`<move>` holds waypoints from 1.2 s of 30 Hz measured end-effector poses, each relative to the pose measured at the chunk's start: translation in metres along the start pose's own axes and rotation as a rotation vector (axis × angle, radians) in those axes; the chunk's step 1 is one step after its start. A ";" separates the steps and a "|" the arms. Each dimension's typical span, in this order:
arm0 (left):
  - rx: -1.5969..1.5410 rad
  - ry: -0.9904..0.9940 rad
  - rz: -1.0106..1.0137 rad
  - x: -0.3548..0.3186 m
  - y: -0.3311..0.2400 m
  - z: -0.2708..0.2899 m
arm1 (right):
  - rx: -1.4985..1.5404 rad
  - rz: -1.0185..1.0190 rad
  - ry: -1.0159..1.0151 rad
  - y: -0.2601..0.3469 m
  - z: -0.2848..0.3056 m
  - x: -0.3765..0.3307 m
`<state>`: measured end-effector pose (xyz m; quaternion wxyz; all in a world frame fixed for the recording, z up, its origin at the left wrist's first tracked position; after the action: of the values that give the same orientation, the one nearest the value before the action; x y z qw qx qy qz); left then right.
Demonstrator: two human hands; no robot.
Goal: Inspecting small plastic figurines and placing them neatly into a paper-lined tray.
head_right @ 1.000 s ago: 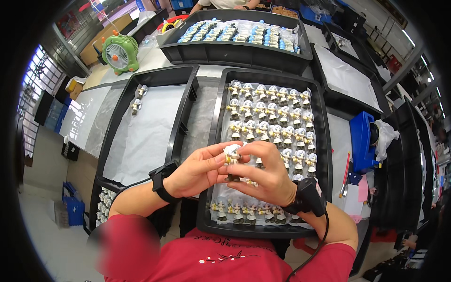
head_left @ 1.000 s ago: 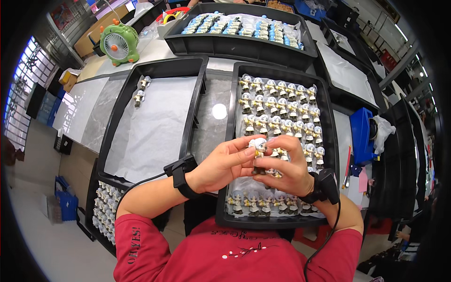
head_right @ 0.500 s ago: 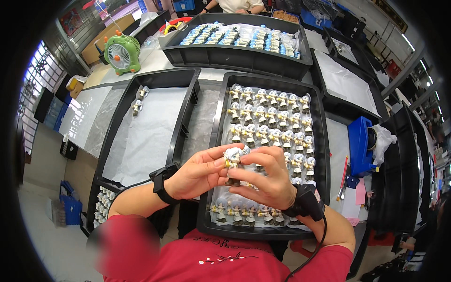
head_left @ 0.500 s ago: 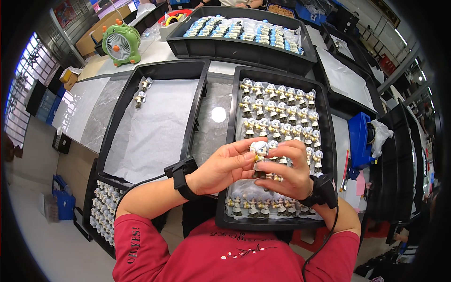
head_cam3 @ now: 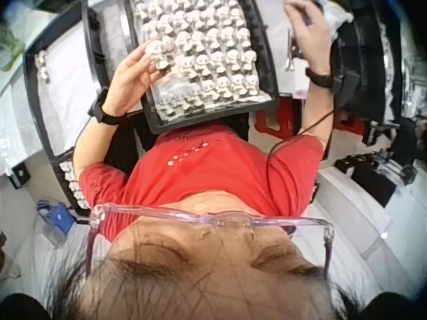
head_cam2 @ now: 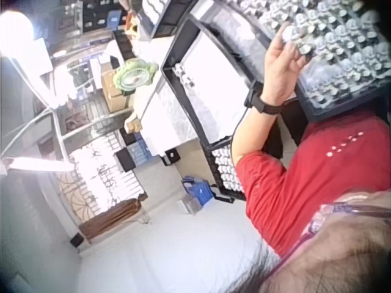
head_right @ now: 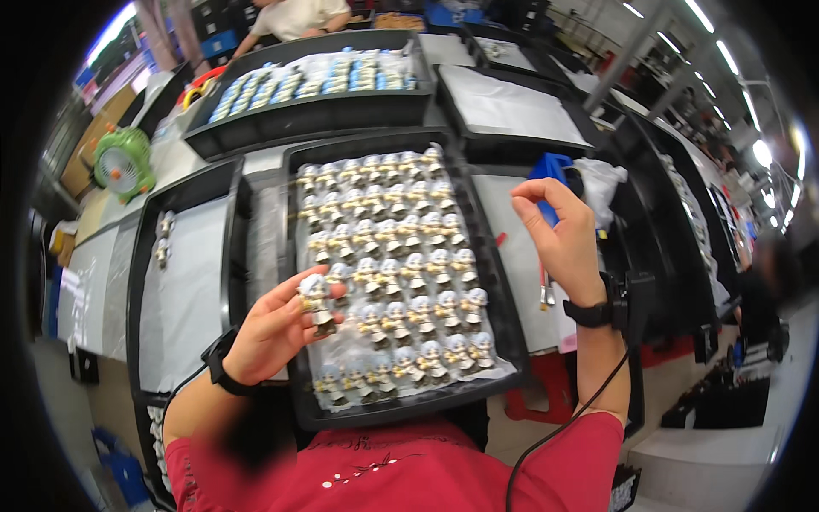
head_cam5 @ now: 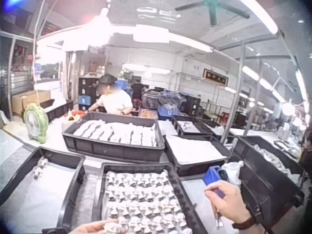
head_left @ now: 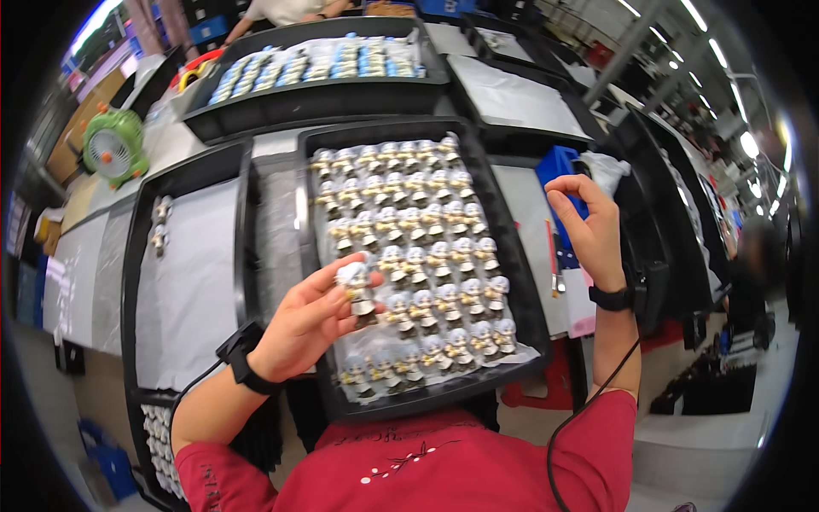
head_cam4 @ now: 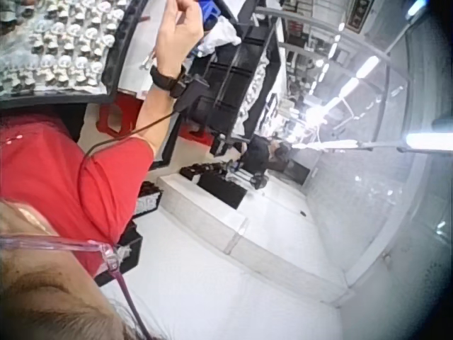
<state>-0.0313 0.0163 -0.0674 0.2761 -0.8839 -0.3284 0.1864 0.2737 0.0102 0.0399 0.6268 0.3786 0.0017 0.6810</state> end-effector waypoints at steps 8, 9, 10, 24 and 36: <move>0.088 -0.082 0.075 0.013 0.016 0.009 | -0.158 -0.288 0.312 -0.148 -0.029 -0.072; 0.098 -0.087 0.073 0.013 0.017 0.010 | -0.191 -0.199 0.311 -0.145 -0.041 -0.068; 0.089 -0.091 0.070 0.013 0.017 0.011 | -0.228 -0.095 0.376 -0.139 -0.055 -0.064; -0.094 0.034 0.103 0.015 0.025 0.012 | -0.053 -0.203 0.294 -0.126 -0.037 -0.017; -0.129 -0.006 0.089 0.007 0.021 0.015 | 0.376 0.309 0.616 0.122 -0.124 -0.048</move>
<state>-0.0237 0.0132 -0.0929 0.2090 -0.9130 -0.3008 0.1798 0.1016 0.0011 -0.0151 0.4067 0.2606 0.2575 0.8369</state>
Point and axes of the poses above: each hand's wrist, its own x-axis towards the middle knuckle, its own z-axis out of the back of the hand, y = z × x, the point moved 7 cm from there along x, towards the middle knuckle, and after that the axes turned 10 degrees about -x, right-handed, at the moved point
